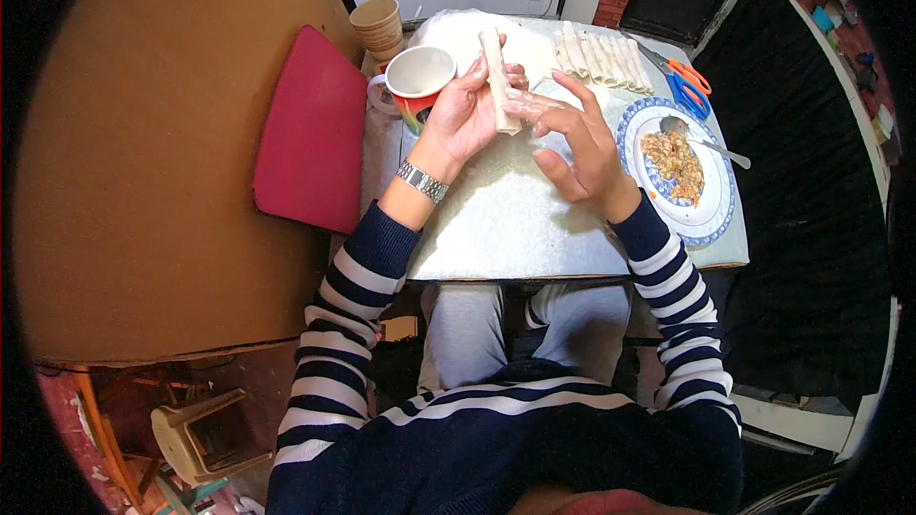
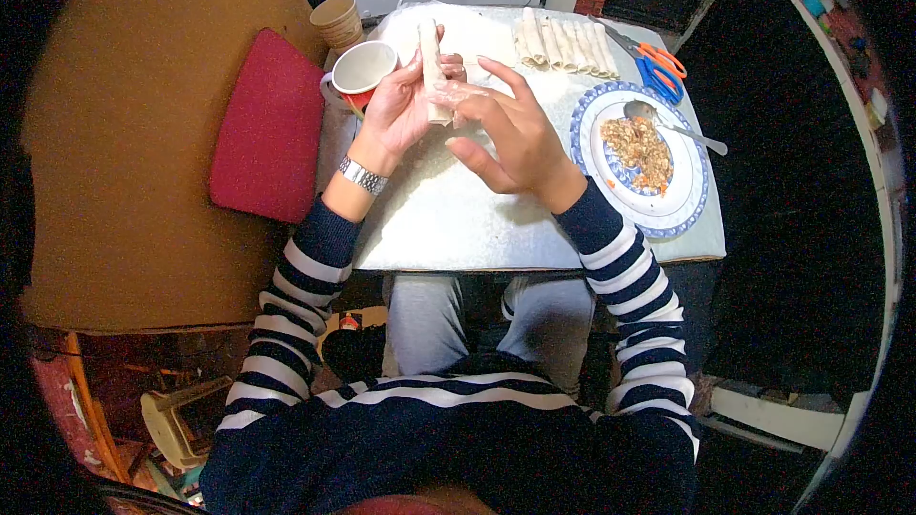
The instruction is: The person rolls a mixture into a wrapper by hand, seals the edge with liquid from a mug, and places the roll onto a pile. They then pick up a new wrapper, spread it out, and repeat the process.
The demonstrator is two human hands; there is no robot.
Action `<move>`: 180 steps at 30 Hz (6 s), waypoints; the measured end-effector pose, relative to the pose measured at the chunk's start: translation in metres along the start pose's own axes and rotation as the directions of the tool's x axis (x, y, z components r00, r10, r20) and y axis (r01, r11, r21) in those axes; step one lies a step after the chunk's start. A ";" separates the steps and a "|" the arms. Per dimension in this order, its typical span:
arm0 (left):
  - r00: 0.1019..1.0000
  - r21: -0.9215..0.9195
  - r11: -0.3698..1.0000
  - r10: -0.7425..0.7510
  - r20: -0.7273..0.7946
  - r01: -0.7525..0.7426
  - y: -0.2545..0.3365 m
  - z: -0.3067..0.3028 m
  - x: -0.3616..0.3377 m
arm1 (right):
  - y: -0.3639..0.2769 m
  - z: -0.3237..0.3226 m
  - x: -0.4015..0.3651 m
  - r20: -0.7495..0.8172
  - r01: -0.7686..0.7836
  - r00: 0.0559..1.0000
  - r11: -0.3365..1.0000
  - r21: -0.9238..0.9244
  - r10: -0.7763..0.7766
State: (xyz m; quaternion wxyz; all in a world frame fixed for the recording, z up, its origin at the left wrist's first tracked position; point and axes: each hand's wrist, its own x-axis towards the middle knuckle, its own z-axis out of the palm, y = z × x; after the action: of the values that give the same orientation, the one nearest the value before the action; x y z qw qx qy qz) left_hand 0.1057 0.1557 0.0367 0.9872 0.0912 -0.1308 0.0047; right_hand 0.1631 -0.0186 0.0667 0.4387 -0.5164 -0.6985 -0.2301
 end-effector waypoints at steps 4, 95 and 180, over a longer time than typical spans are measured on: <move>0.988 -0.071 0.994 -0.075 0.132 0.085 0.005 -0.010 0.003 | 0.002 0.005 -0.006 0.081 0.000 0.997 1.000 -0.004 0.001; 0.973 0.287 0.958 0.054 -0.227 0.014 -0.030 0.002 -0.001 | -0.002 0.028 0.000 0.083 -0.309 0.916 0.822 -0.479 0.393; 1.000 0.011 1.000 -0.017 -0.024 0.017 -0.003 0.003 -0.002 | -0.019 0.020 -0.001 0.046 -0.230 0.964 0.910 -0.346 0.261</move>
State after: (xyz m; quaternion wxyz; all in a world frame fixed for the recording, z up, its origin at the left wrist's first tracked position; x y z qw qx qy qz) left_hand 0.1033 0.1528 0.0383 0.9882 0.0975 -0.1180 -0.0018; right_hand 0.1383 -0.0107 0.0582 0.3368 -0.6775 -0.5973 -0.2659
